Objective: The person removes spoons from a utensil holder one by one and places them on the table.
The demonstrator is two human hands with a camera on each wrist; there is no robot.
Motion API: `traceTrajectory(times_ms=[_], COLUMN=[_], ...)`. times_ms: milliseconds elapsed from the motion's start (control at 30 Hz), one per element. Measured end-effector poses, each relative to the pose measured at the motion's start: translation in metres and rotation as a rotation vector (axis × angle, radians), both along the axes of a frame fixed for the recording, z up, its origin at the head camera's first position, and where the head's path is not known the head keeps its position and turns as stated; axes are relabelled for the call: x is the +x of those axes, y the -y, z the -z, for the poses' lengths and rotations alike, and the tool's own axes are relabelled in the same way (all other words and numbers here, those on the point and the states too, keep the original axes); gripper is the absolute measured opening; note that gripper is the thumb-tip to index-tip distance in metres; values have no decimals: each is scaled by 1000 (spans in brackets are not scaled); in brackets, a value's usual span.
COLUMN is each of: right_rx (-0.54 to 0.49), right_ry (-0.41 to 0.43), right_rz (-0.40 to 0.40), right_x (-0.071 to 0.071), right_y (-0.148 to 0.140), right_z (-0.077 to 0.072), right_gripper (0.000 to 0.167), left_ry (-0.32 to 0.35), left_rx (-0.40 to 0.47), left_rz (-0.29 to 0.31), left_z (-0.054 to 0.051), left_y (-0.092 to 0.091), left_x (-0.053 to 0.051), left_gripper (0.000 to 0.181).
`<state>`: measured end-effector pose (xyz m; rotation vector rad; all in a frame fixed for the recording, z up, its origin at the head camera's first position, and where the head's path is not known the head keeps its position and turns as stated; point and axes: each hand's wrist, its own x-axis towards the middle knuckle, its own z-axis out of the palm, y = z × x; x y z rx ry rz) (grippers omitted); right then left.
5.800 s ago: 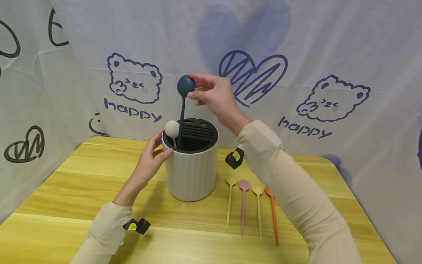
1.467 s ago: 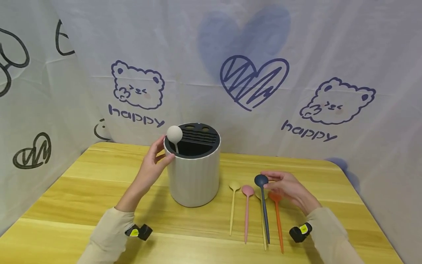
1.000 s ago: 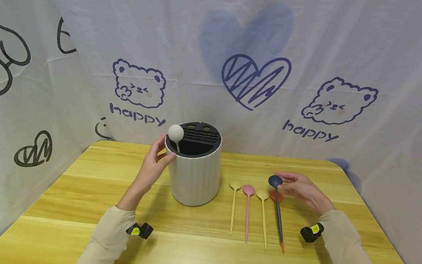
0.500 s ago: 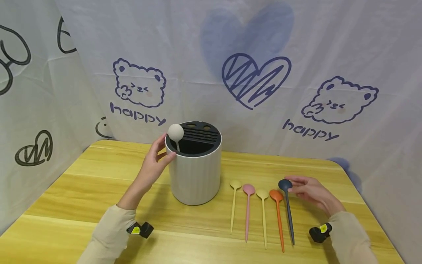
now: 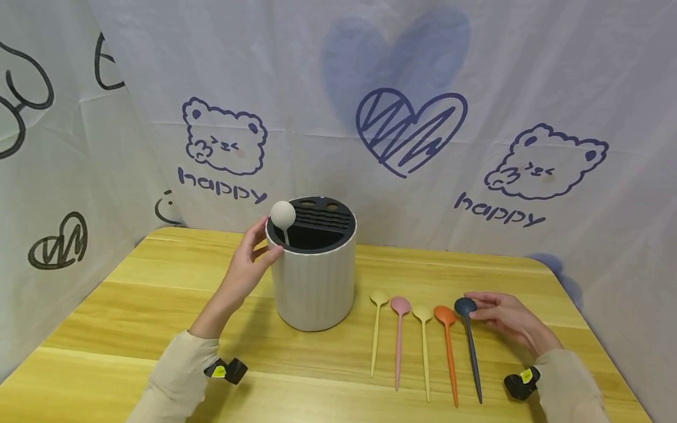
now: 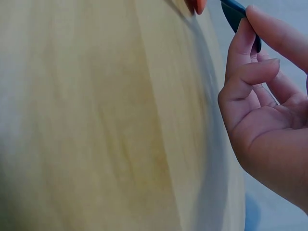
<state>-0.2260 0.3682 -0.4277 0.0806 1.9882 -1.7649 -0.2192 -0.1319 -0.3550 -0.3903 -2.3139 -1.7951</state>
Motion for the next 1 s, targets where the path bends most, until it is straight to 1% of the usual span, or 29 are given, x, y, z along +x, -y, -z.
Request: traceTrajectory(times_ms=[67, 200, 333, 400, 533, 600, 833, 1000], right_rx=[-25, -60, -34, -7, 36, 58, 110, 168], right_ry=[10, 11, -1, -6, -14, -19, -37, -53], right_rz=[0, -22, -39, -43, -49, -56, -79, -76], right_x=[1, 1, 1, 1, 1, 1, 1, 1], right_y=[-1, -5, -7, -7, -6, -5, -4, -4], right_z=[1, 3, 5, 6, 7, 7, 8, 10], right_gripper=[57, 47, 40, 42, 53, 56, 55, 58], left_ry=[0, -5, -8, -8, -7, -9, -17, -18], left_rx=[2, 3, 5, 7, 6, 7, 6, 5], left_rz=[1, 2, 7, 9, 9, 8, 9, 9], left_z=[0, 0, 0, 1, 0, 1, 2, 3], left_y=[0, -1, 0, 0, 0, 0, 0, 0], left_x=[0, -1, -1, -1, 0, 0, 0, 0], left_gripper=[72, 72, 72, 72, 72, 72, 71, 72])
